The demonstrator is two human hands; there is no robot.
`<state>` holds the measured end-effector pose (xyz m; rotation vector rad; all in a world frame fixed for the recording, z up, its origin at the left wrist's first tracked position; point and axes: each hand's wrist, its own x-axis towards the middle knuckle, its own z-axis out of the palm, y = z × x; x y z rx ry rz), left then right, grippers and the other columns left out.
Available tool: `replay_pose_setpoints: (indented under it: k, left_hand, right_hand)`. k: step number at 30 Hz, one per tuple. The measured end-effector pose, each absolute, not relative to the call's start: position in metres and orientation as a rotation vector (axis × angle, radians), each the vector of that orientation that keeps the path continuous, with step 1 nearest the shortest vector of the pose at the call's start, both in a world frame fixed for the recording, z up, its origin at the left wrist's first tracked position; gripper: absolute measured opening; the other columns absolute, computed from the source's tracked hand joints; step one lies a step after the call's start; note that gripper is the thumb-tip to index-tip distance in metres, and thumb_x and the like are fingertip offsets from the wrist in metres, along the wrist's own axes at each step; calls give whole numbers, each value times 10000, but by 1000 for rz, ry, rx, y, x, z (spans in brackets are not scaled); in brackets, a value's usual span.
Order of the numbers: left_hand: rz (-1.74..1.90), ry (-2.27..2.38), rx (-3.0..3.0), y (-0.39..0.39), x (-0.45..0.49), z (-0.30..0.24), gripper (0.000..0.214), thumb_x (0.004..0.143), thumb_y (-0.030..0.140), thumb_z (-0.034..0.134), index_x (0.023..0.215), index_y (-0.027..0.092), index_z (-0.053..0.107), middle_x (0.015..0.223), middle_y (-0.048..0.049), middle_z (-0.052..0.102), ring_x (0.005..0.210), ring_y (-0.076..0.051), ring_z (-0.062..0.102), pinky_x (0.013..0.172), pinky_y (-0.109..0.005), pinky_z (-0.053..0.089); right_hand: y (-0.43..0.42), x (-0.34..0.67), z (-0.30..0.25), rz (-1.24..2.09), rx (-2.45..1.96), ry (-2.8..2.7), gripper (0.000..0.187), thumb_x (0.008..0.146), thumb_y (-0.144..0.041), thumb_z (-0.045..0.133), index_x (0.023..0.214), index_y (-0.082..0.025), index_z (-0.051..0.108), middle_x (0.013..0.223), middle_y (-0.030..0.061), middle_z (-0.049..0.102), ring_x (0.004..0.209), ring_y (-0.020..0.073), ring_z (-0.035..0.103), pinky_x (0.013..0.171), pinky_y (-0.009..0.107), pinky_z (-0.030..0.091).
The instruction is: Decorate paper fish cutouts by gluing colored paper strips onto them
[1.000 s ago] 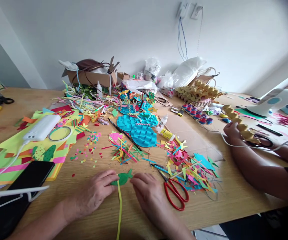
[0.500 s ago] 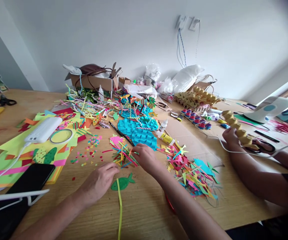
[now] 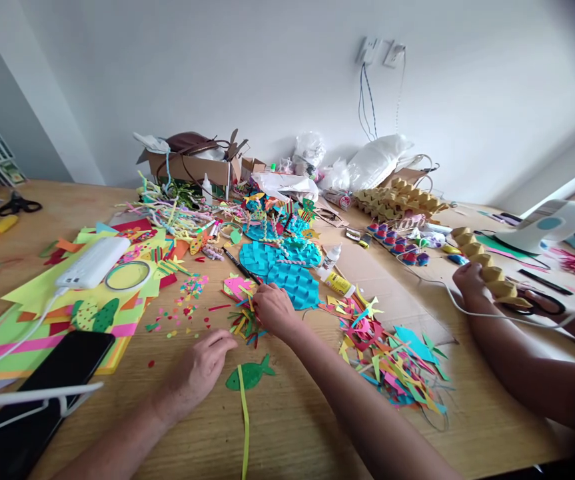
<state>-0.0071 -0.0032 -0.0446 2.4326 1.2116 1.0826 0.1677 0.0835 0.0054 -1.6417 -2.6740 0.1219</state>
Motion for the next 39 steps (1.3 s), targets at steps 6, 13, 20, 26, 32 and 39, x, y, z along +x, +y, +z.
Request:
replay_pose_setpoints:
  k: [6,13,20,26,32,39]
  left_hand:
    - [1114,1218,2379,-2,-8,-46,356,748,-1,346,863,189,623,854,-38,643,790,-148,631,704,-229,511]
    - [1126,1217,2329,-2,-8,-43,350,747,9,356,847,203,630,840,-29,649,788,-144,632,706,-228,507]
    - [1137,1201,2265,-2,-5,-45,328,769,42,359,835,206,636,833,-35,653,783,-149,631,694,-234,498]
    - [1126,1221,2130,4,-8,-26,286,798,103,368,862,209,626,845,-33,649,816,-154,617,738,-254,481]
    - [1060,1293,1914,35,-5,-2,251,769,200,472,989,191,592,881,-45,633,786,-172,601,690,-274,493]
    - [981,1209,1643,76,26,0,426,735,322,550,1122,146,523,1005,-77,597,784,-176,610,686,-294,491]
  right_hand:
    - [89,175,10,158,-1676,-2599,181,792,-207,514,824,-222,692,960,61,629,956,228,526,710,284,381]
    - [99,194,17,305,-1673,-2494,153,764,-212,562,838,-220,696,902,29,658,856,162,582,681,216,381]
    - [100,205,15,404,-1676,-2362,163,757,-195,566,818,-228,714,874,19,686,818,159,596,659,207,380]
    - [98,211,16,491,-1672,-2238,135,722,-152,575,741,-201,699,781,12,681,735,143,586,622,201,373]
    - [94,219,12,671,-1621,-2126,126,714,-141,539,698,-175,659,633,-19,626,606,113,541,526,186,342]
    - [89,231,9,903,-1557,-2022,92,716,-174,520,673,-156,600,584,-40,550,541,90,467,516,181,355]
